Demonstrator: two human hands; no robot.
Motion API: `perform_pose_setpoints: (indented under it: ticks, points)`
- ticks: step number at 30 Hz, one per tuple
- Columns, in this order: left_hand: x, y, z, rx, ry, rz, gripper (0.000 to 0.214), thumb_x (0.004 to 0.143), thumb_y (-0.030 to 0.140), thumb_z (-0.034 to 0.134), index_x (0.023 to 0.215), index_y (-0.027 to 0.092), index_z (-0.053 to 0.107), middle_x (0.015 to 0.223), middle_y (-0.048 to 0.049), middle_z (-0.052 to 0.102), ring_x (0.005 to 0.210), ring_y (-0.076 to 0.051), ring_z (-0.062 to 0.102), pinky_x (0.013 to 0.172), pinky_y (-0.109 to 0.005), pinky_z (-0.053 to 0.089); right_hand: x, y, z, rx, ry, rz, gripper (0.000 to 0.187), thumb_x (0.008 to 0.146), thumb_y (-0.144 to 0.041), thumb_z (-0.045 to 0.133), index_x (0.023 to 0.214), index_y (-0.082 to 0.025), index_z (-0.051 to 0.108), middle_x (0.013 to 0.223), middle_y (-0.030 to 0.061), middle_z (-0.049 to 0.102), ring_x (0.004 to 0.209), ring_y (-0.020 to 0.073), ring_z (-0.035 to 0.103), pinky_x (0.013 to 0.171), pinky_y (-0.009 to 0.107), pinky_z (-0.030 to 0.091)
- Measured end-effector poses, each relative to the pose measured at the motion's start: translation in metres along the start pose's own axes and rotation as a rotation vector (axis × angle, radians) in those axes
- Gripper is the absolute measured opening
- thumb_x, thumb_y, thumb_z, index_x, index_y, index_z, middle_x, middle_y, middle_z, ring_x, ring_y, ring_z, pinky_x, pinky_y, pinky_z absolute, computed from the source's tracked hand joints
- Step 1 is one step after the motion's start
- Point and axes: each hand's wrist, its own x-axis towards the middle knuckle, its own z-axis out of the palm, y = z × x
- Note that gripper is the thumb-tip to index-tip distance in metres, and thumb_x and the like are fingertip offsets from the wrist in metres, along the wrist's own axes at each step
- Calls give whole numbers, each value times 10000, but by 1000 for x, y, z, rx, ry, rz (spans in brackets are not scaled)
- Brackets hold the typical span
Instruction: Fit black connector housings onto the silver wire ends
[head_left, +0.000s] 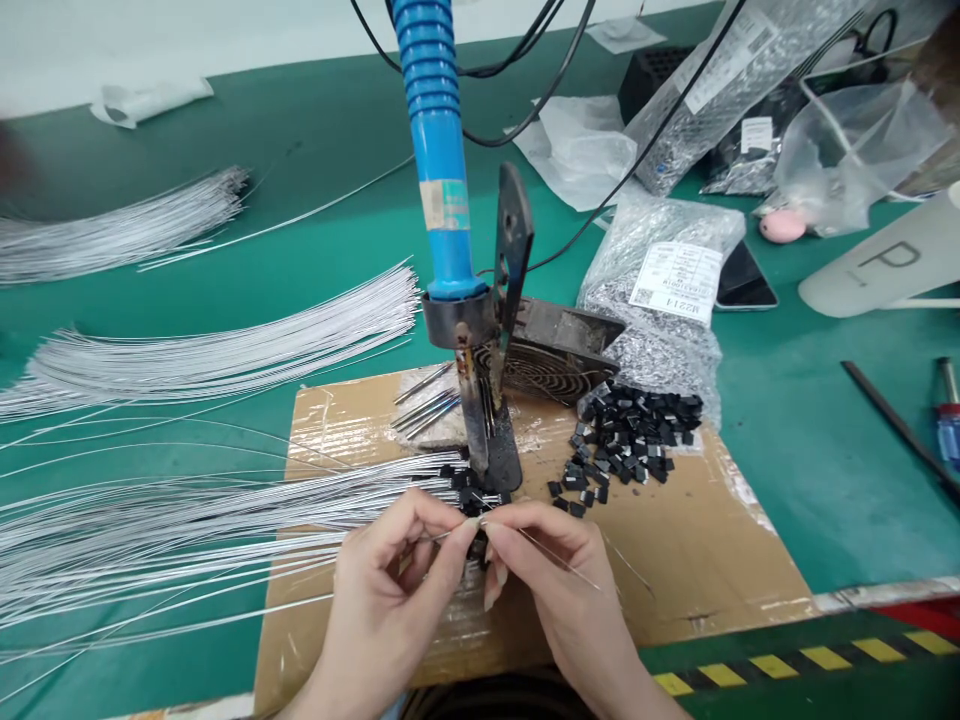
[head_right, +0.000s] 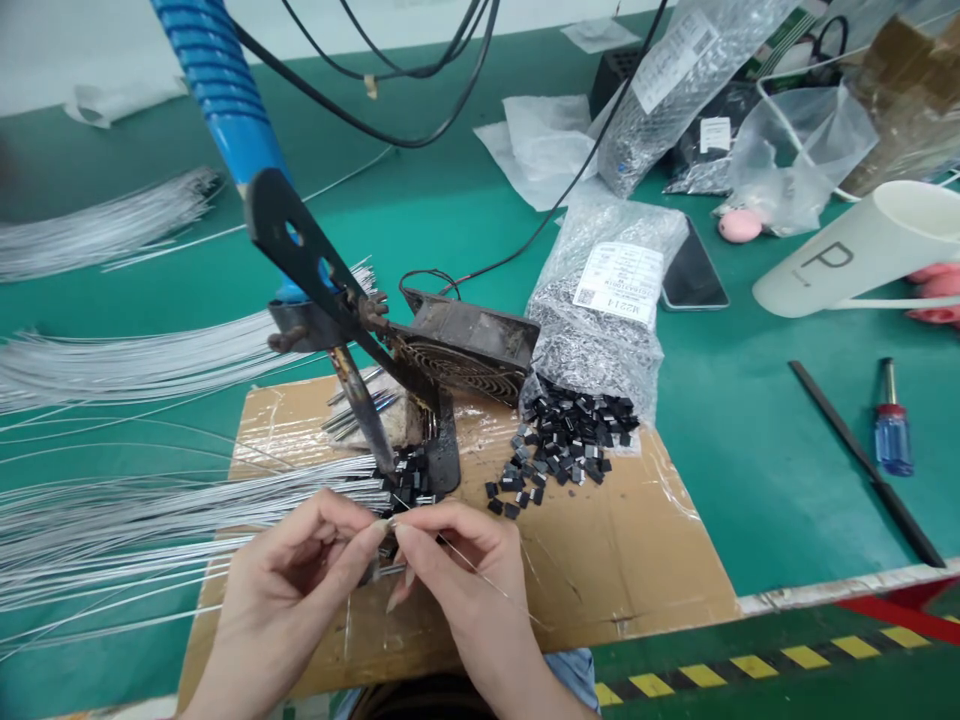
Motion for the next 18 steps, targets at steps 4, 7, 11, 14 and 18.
perform_pose_setpoints:
  ticks: [4,7,11,14,18]
  points:
    - [0,-2,0,-16,10,-3,210,923,318,741,752,199,715,631,22,621,544,-106,461,530,-247,310,-1,-1,0,-2,10,-2,129,896,-351,860,876,-223,866,635,-28,706,552,92,660,598,199,568]
    - [0,-4,0,-8,10,11,220,929,316,739,748,192,717,627,21,611,538,-106,455,525,-249,313,0,-1,0,-5,9,3,132,894,-351,861,865,-222,862,636,-30,702,544,95,658,586,204,562]
    - [0,-3,0,-11,2,10,216,932,317,730,753,197,717,639,20,621,550,-108,477,535,-243,327,1,-1,-1,-23,12,-9,143,890,-352,861,852,-215,858,641,-24,717,522,97,662,575,211,545]
    - [0,-2,0,-13,-5,6,216,932,314,729,751,197,713,628,24,613,541,-106,465,532,-243,312,0,-2,0,-26,26,-12,158,882,-356,865,834,-206,853,650,-15,718,517,110,662,569,229,543]
    - [-1,-2,-1,-9,-6,10,226,931,319,733,744,193,712,629,19,608,542,-109,460,535,-252,305,-1,-5,0,-16,14,7,157,879,-352,868,826,-205,849,668,-14,714,524,107,656,557,225,534]
